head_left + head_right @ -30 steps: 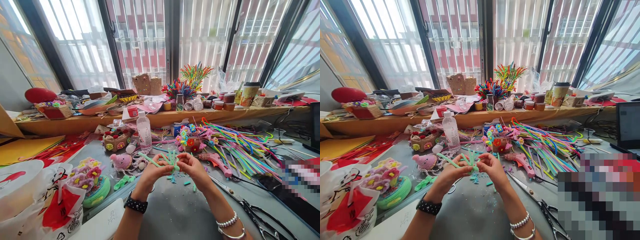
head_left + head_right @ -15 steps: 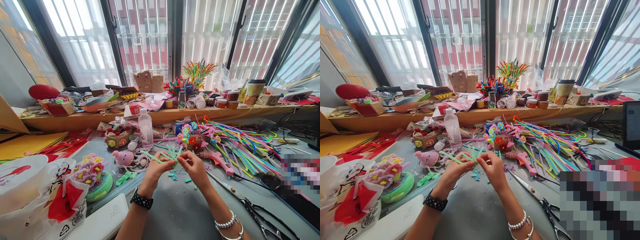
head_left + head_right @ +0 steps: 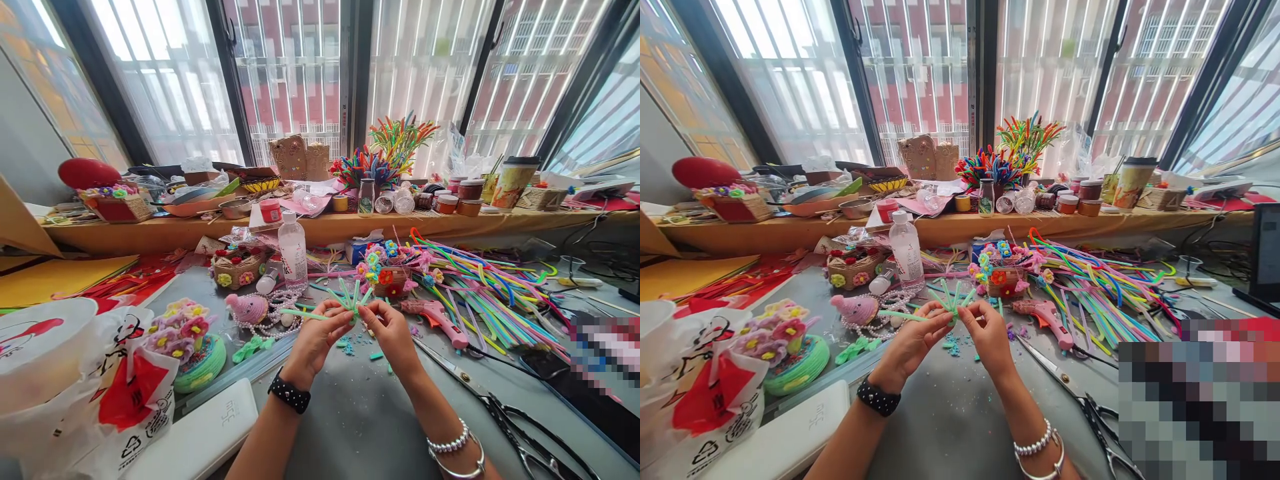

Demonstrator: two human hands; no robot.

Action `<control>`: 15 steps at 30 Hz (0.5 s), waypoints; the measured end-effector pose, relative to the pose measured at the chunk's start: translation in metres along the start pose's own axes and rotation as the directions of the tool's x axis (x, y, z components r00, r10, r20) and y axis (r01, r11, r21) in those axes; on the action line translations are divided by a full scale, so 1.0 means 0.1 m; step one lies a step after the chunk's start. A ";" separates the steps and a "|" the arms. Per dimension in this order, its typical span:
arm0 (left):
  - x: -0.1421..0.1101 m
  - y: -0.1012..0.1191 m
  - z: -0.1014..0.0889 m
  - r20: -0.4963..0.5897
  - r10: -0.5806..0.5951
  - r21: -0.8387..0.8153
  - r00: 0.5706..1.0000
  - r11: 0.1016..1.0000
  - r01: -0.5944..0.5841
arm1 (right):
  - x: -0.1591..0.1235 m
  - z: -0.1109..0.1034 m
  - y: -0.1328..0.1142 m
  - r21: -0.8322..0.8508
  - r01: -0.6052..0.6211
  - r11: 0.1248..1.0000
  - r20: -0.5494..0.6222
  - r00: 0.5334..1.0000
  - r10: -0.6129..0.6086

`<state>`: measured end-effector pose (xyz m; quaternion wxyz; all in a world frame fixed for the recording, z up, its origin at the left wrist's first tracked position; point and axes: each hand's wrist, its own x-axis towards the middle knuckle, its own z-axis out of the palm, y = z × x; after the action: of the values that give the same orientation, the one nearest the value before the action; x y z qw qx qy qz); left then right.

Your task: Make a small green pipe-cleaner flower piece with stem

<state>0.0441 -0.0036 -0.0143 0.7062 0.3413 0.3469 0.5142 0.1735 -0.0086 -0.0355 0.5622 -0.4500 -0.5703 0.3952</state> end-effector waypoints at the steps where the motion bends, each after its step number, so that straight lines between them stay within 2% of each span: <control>1: 0.00 0.00 0.01 0.000 0.010 -0.006 1.000 1.000 -0.010 | 0.00 0.00 0.00 -0.001 -0.006 1.000 -0.004 1.000 0.006; 8: 0.00 -0.02 0.00 -0.008 0.037 0.000 0.999 0.999 -0.037 | -0.02 0.03 0.01 0.049 -0.047 0.998 0.010 0.999 0.047; 15: -0.02 0.02 0.01 -0.001 0.032 0.070 0.999 0.997 -0.032 | -0.02 0.04 0.03 0.146 -0.159 0.976 0.048 0.987 0.154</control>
<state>0.0433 -0.0056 -0.0124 0.6851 0.3710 0.3599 0.5133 0.1697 -0.0093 -0.0392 0.5507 -0.4429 -0.5122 0.4881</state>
